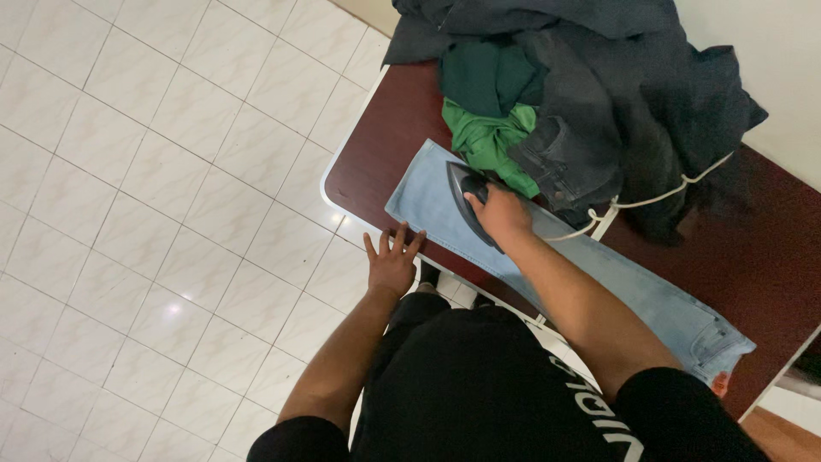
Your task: The person irons a pair of light blue jeans laid flat on a table. They use an electric iron to smooth the fabric, moving it back and forth along the length of the jeans. The person adjusts the garment's position and folds the legs to ensure even coverage.
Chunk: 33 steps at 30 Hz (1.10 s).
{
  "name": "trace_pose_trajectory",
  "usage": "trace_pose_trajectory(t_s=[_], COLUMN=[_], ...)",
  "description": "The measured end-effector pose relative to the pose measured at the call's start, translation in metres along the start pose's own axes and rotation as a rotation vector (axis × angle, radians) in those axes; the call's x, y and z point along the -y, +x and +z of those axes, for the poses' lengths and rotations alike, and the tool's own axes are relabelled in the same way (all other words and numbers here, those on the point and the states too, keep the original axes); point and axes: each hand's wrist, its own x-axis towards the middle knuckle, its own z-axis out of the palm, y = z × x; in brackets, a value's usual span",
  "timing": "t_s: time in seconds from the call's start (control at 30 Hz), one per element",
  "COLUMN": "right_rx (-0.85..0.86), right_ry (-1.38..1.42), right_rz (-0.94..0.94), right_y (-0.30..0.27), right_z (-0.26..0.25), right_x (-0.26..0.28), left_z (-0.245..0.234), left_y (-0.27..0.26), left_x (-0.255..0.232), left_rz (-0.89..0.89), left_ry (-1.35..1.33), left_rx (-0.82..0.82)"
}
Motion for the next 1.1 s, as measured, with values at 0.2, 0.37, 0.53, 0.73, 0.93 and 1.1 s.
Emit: trace_pose_trajectory(t_s=[0.2,0.37,0.53,0.73,0.93,1.1], right_rx=[0.017,0.049,0.123,0.223,0.272,0.255], right_ry=[-0.04,-0.035,-0.064,-0.133,-0.187,-0.181], right_rz=[0.038,0.041,-0.01,-0.117,-0.155,-0.188], right_y=[-0.019,-0.026,-0.03,-0.057,-0.099,-0.114], right_z=[-0.003,-0.01,-0.014,-0.011,-0.008,-0.008], right_x=[-0.046,-0.057,-0.055,-0.079,-0.13,-0.156], left_z=[0.002,0.011,0.016,0.013,0.016,0.025], left_y=[0.002,-0.001,0.004,-0.003,-0.002,-0.003], left_x=[-0.003,-0.007,-0.015,-0.031,-0.051,-0.073], left_rz=[-0.01,-0.018,-0.068,-0.144,-0.253,-0.259], left_ry=[0.046,0.025,0.008,-0.002,0.011,0.116], left_rx=[0.003,-0.075,-0.109,-0.084,-0.048,-0.107])
